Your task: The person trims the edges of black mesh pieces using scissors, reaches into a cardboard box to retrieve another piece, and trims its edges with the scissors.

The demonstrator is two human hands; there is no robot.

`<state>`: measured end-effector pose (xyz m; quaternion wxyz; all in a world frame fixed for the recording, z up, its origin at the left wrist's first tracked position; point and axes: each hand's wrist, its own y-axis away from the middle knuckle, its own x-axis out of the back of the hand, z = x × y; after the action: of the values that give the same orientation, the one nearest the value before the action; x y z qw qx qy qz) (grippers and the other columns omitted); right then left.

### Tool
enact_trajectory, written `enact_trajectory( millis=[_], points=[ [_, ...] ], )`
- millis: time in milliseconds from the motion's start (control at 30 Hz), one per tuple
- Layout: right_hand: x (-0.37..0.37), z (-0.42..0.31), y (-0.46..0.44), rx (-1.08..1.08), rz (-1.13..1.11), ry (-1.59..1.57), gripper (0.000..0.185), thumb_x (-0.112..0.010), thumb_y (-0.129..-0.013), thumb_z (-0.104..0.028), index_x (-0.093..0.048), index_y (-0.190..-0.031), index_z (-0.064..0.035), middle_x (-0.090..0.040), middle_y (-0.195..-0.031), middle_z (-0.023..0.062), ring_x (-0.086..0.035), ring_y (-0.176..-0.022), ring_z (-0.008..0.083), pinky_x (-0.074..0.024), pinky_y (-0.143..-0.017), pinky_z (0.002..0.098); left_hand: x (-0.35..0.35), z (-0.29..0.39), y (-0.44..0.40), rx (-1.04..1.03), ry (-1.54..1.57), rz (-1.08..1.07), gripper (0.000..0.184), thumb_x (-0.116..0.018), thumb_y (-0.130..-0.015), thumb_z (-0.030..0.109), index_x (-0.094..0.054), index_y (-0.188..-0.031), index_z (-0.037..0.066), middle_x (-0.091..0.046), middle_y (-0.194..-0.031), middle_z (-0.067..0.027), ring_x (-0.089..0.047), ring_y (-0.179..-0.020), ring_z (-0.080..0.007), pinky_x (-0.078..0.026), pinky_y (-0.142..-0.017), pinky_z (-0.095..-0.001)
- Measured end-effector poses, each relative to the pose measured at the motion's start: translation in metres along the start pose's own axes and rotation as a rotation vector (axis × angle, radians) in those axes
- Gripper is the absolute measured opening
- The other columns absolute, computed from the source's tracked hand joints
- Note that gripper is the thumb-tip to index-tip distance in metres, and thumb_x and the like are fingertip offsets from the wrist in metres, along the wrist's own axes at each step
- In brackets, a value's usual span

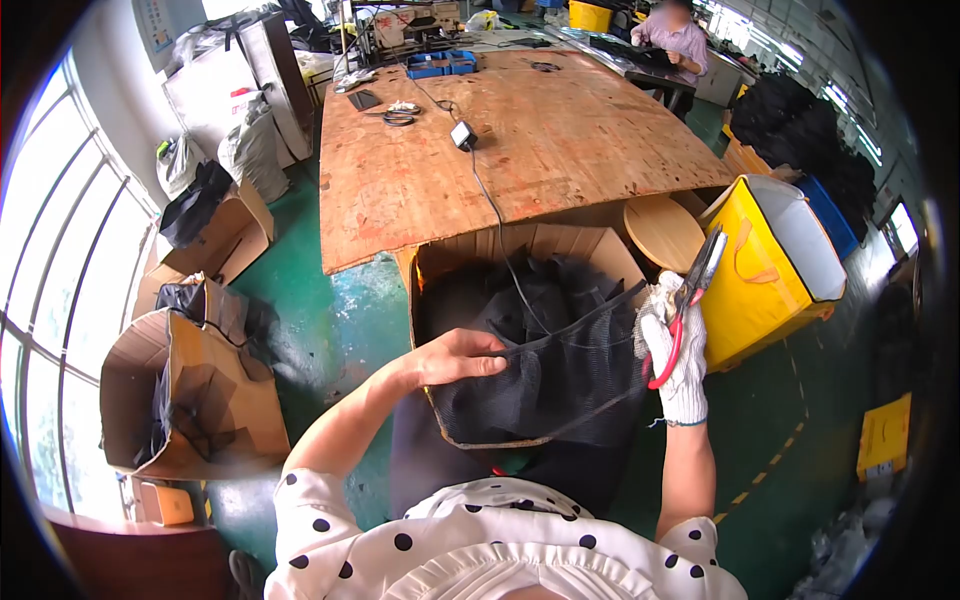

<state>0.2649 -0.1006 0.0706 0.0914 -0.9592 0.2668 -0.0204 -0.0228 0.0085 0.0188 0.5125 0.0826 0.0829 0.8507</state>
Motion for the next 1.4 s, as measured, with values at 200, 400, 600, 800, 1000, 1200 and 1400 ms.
enact_trajectory(
  millis=[200, 400, 600, 800, 1000, 1200, 1400],
  points=[
    [-0.001, 0.008, -0.008, -0.047, 0.079, -0.202, 0.023, -0.053, -0.088, -0.004, -0.047, -0.11, -0.0071, -0.049, -0.078, -0.0033, -0.05, -0.063, 0.0063, -0.0423, -0.053, 0.0215, 0.007, -0.005, 0.001, 0.014, 0.089, -0.033, 0.029, -0.065, -0.086, 0.027, -0.063, -0.1, 0.002, -0.062, -0.076, 0.0015, -0.056, -0.075, -0.0083, -0.045, -0.072, -0.0252],
    [0.011, 0.03, -0.023, -0.329, -0.216, -1.136, 0.019, -0.052, -0.092, -0.018, -0.047, -0.107, -0.0082, -0.05, -0.079, -0.0007, -0.051, -0.066, 0.0094, -0.0429, -0.055, 0.0243, 0.005, -0.023, 0.003, -0.117, 0.675, -0.217, 0.043, -0.057, -0.087, 0.029, -0.053, -0.111, -0.006, -0.044, -0.131, -0.0268, -0.061, -0.101, -0.0265, -0.048, -0.078, -0.031],
    [0.005, 0.036, -0.027, -0.315, -0.333, -1.244, 0.015, -0.048, -0.093, -0.019, -0.052, -0.104, -0.0085, -0.055, -0.074, 0.0022, -0.052, -0.06, 0.0122, -0.0422, -0.053, 0.0266, -0.018, -0.03, 0.002, -0.044, 0.951, -0.097, 0.056, -0.06, -0.084, 0.026, -0.042, -0.123, -0.01, -0.04, -0.131, -0.0318, -0.053, -0.111, -0.04, -0.044, -0.094, -0.043],
    [0.037, 0.048, -0.035, -0.389, -0.112, -1.36, 0.015, -0.047, -0.094, -0.025, -0.052, -0.094, -0.0112, -0.052, -0.068, -0.0038, -0.043, -0.048, 0.0077, -0.0351, -0.045, 0.0243, -0.013, -0.035, -0.008, -0.137, 1.131, -0.049, 0.047, -0.061, -0.084, 0.021, -0.046, -0.119, -0.007, -0.038, -0.133, -0.0311, -0.046, -0.119, -0.0397, -0.04, -0.1, -0.0448],
    [0.047, 0.027, 0.029, -0.263, -0.108, -1.063, 0.023, -0.04, -0.096, -0.031, -0.05, -0.102, -0.0115, -0.055, -0.077, -0.0022, -0.052, -0.06, 0.0082, -0.0434, -0.053, 0.0219, -0.006, -0.026, -0.009, -0.201, 0.963, 0.043, 0.045, -0.061, -0.085, 0.026, -0.049, -0.113, -0.006, -0.04, -0.134, -0.0263, -0.046, -0.121, -0.0356, -0.039, -0.1, -0.0428],
    [-0.002, -0.008, 0.075, -0.869, -0.305, -1.336, 0.015, -0.044, -0.092, -0.019, -0.042, -0.081, -0.0097, -0.038, -0.061, -0.0019, -0.042, -0.045, 0.0081, -0.034, -0.039, 0.0197, -0.009, -0.017, -0.013, -0.192, 0.896, 0.05, 0.04, -0.061, -0.085, 0.027, -0.05, -0.108, -0.004, -0.042, -0.133, -0.0257, -0.046, -0.121, -0.0351, -0.039, -0.1, -0.0421],
    [-0.034, 0.007, 0.083, -1.204, -0.383, -0.861, 0.018, -0.04, -0.096, -0.026, -0.046, -0.09, -0.0106, -0.044, -0.062, -0.0004, -0.044, -0.046, 0.0101, -0.0388, -0.041, 0.0232, -0.012, -0.012, -0.014, -0.202, 0.909, 0.062, 0.039, -0.06, -0.086, 0.026, -0.05, -0.108, -0.004, -0.043, -0.132, -0.0249, -0.047, -0.12, -0.0351, -0.04, -0.1, -0.0417]
  ],
)
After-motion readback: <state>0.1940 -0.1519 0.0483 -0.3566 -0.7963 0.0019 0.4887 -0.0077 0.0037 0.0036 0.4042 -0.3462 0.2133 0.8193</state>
